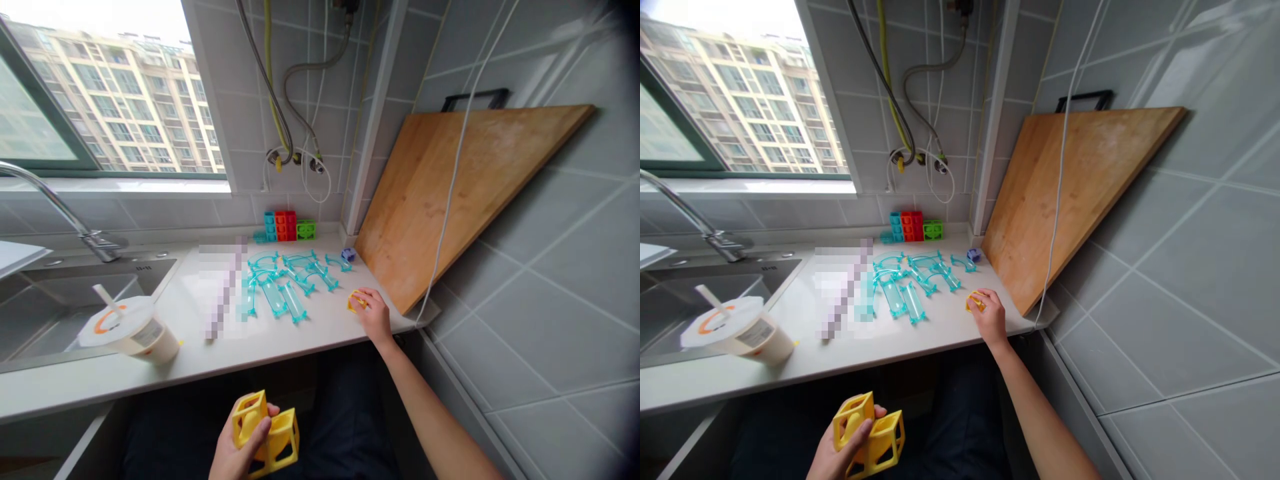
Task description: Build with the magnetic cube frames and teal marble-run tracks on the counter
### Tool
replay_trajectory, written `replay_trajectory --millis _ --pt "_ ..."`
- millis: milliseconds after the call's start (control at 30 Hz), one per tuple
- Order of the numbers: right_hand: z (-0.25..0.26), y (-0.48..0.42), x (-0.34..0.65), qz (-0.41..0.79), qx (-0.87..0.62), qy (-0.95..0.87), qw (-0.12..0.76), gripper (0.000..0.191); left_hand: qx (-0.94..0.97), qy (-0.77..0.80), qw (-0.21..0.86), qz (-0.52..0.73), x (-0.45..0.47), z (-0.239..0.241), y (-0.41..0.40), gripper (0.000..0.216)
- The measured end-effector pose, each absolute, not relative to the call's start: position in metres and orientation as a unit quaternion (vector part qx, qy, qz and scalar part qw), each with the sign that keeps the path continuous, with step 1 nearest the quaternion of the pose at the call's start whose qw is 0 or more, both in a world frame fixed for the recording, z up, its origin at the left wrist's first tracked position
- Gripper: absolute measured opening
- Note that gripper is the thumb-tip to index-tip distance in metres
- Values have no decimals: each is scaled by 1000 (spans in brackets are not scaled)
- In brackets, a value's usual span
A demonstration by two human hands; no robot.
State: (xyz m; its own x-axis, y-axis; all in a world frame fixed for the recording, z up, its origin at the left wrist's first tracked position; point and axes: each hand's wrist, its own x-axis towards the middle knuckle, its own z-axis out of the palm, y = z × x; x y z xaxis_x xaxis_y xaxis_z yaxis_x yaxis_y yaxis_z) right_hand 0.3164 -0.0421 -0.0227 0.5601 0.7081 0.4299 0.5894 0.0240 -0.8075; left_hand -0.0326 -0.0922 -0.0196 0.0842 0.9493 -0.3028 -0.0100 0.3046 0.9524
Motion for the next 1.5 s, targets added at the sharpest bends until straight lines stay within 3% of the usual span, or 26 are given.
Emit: replay_trajectory --millis 100,233,333,400,500,600,767,867,967,1133,1233,1367,1500 --pt "-39 -36 335 46 -712 -456 533 30 427 571 565 415 -45 -22 -88 65" --pt "-44 -47 323 -5 -710 -449 543 46 432 577 555 415 -49 -16 -84 67" --pt "-37 -69 283 -14 -670 -478 567 40 453 564 554 412 -43 -5 -85 65" --pt "-31 -88 246 115 -615 -564 539 34 471 550 557 407 -36 2 -87 64" --pt "-22 -114 194 422 -497 -630 423 56 491 526 563 406 -28 9 -89 61" --pt "-12 -123 163 502 -481 -601 395 48 495 522 560 411 -27 12 -89 58" --pt "6 -99 158 474 -441 -661 379 51 474 558 530 428 -42 18 -81 62" --pt "8 -62 161 394 -458 -669 433 49 410 589 520 463 -57 23 -71 67" --pt "-2 -14 155 321 -491 -651 481 49 372 602 515 483 -73 28 -61 69" --pt "-32 41 129 253 -507 -706 424 60 385 604 505 481 -83 28 -54 65" --pt "-43 45 122 239 -499 -697 456 71 412 602 496 471 -78 30 -52 63" --pt "-45 39 123 246 -493 -659 512 58 483 585 454 467 -69 50 -25 65" --pt "-42 37 124 252 -490 -644 531 46 592 564 374 437 -50 88 54 75"
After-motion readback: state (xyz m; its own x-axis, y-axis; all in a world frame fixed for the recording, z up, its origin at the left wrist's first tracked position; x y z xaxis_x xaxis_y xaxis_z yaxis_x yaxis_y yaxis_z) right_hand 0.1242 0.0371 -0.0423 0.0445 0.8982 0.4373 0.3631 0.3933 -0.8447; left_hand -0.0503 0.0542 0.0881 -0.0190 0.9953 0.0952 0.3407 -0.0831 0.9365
